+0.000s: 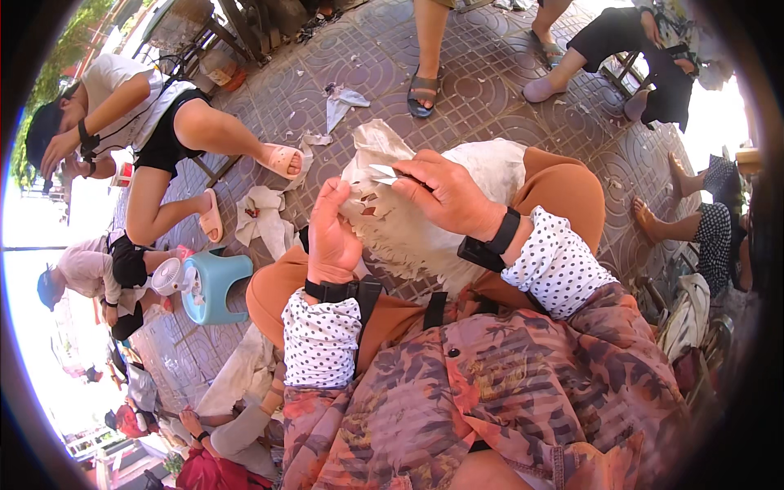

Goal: Scraping and thinning pieces of white leather using a small hand blade.

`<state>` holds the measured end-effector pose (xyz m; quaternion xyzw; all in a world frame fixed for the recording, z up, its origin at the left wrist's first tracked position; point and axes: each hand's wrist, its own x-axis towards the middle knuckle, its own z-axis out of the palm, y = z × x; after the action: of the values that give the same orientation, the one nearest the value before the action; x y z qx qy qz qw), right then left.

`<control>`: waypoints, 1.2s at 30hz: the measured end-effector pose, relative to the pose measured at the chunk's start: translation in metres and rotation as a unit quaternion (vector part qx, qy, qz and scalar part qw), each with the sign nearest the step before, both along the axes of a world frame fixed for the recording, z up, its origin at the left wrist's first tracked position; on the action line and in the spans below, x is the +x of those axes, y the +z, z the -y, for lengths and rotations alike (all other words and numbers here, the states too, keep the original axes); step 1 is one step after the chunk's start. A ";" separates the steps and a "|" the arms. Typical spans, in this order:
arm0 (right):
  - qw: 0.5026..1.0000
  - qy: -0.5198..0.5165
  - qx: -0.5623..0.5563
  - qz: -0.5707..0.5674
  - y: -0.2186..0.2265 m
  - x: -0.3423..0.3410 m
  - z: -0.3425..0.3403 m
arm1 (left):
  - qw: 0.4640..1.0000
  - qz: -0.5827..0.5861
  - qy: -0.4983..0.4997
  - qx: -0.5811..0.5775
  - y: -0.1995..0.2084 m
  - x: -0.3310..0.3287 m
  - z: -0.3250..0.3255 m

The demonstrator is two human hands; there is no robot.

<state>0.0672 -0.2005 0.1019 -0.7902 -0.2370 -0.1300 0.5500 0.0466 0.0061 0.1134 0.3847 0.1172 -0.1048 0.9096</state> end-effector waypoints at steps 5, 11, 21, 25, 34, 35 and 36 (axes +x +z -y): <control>0.999 0.035 -0.020 -0.002 0.000 -0.001 -0.003 | 1.000 -0.004 -0.019 -0.009 0.004 -0.002 0.003; 0.999 0.033 -0.018 0.016 0.001 -0.002 -0.004 | 1.000 0.000 -0.019 -0.007 0.005 -0.002 0.004; 0.999 0.035 0.006 0.011 0.004 -0.002 -0.005 | 0.999 -0.022 -0.019 -0.042 0.005 -0.002 0.008; 0.999 0.022 -0.005 0.029 0.004 -0.001 -0.005 | 0.998 -0.015 -0.027 -0.047 0.004 -0.002 0.007; 0.998 0.021 -0.018 0.050 0.001 -0.002 -0.005 | 0.999 -0.012 -0.029 0.010 0.004 -0.003 0.008; 0.999 0.026 -0.005 0.038 0.000 -0.002 -0.005 | 0.999 -0.012 -0.029 0.010 0.003 -0.004 0.007; 0.999 0.026 -0.006 0.039 0.001 -0.001 -0.004 | 1.000 -0.008 -0.025 0.005 0.003 -0.003 0.007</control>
<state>0.0664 -0.1964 0.1025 -0.7812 -0.2793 -0.1448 0.5392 0.0431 -0.0012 0.1161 0.3910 0.1158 -0.1298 0.9038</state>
